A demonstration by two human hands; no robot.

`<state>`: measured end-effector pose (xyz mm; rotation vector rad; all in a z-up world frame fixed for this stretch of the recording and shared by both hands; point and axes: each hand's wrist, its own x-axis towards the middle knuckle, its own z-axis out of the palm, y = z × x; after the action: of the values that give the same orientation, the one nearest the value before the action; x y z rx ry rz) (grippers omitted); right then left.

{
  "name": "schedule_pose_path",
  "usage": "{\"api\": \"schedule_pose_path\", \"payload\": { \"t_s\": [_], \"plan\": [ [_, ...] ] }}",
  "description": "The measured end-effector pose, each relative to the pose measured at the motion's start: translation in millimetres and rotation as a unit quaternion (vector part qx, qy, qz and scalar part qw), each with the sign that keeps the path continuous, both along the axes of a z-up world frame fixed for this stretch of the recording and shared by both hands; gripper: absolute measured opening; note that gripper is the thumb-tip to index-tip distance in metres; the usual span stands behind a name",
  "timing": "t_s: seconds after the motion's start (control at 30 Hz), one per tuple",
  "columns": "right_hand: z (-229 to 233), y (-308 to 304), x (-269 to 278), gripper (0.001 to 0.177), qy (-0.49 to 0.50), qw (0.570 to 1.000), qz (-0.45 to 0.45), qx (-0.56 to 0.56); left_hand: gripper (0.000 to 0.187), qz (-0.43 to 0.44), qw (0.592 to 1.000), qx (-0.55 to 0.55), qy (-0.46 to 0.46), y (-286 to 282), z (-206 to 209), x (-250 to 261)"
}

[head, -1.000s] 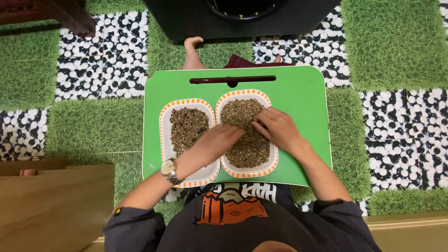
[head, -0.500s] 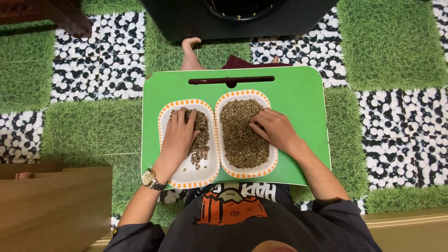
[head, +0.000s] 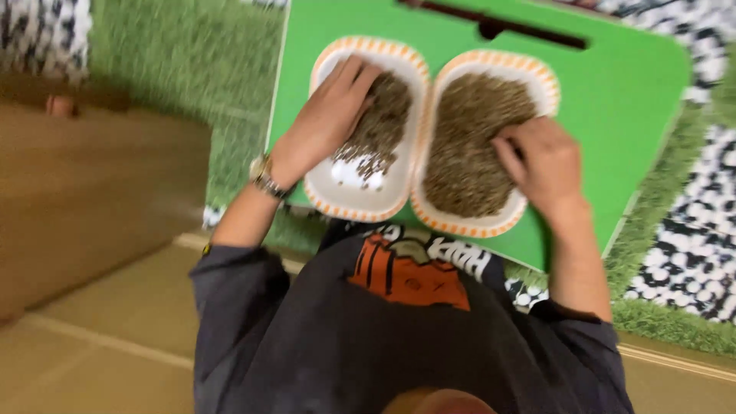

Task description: The person sorts green coffee beans by hand, picking them from one bowl and placing them into another, shifting the beans in both bowls as needed.

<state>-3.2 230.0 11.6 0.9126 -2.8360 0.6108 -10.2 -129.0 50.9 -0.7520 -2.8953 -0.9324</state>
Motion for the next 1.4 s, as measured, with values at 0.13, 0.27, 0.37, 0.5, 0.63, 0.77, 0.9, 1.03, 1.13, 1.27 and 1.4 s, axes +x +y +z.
{"api": "schedule_pose_path", "payload": {
  "t_s": [0.13,0.27,0.37,0.5,0.63,0.77,0.9,1.03,1.13,1.27,1.4],
  "plan": [
    [10,-6,3,0.008,0.015,1.000,0.015,-0.006,0.049,0.024,0.998,-0.038,0.039,-4,6,-1],
    [14,-7,5,0.008,0.022,1.000,0.011,0.001,0.042,0.014,0.999,-0.033,0.033,0,0,-2],
    [14,-8,4,0.008,0.031,0.999,0.015,-0.002,0.040,0.008,0.999,-0.022,0.026,3,2,-2],
    [16,-9,4,0.007,0.030,0.999,0.020,-0.006,0.050,0.012,1.000,-0.022,0.019,6,2,-3],
    [18,-11,5,0.007,0.033,0.999,0.018,-0.010,0.019,0.013,1.000,0.011,0.027,13,3,-4],
    [20,-13,4,0.006,0.023,0.999,0.017,-0.015,0.018,0.041,0.996,-0.050,0.062,19,-9,-7],
    [18,-11,2,0.006,0.018,1.000,0.019,-0.014,0.018,0.050,0.996,-0.066,0.035,22,-13,-9],
    [1,-6,0,0.009,0.002,1.000,-0.011,-0.005,0.021,0.035,0.998,-0.043,0.030,26,0,-8],
    [-15,2,-4,0.011,0.005,0.997,0.022,-0.069,0.021,0.016,0.986,-0.146,0.079,32,8,-8],
    [-23,2,-7,0.013,0.045,0.995,0.040,-0.081,0.020,0.022,0.984,-0.170,0.044,30,-12,-16],
    [-19,-4,-6,0.011,0.071,0.993,0.043,-0.087,0.018,0.028,0.982,-0.187,0.011,28,-23,-22]
  ]
}}
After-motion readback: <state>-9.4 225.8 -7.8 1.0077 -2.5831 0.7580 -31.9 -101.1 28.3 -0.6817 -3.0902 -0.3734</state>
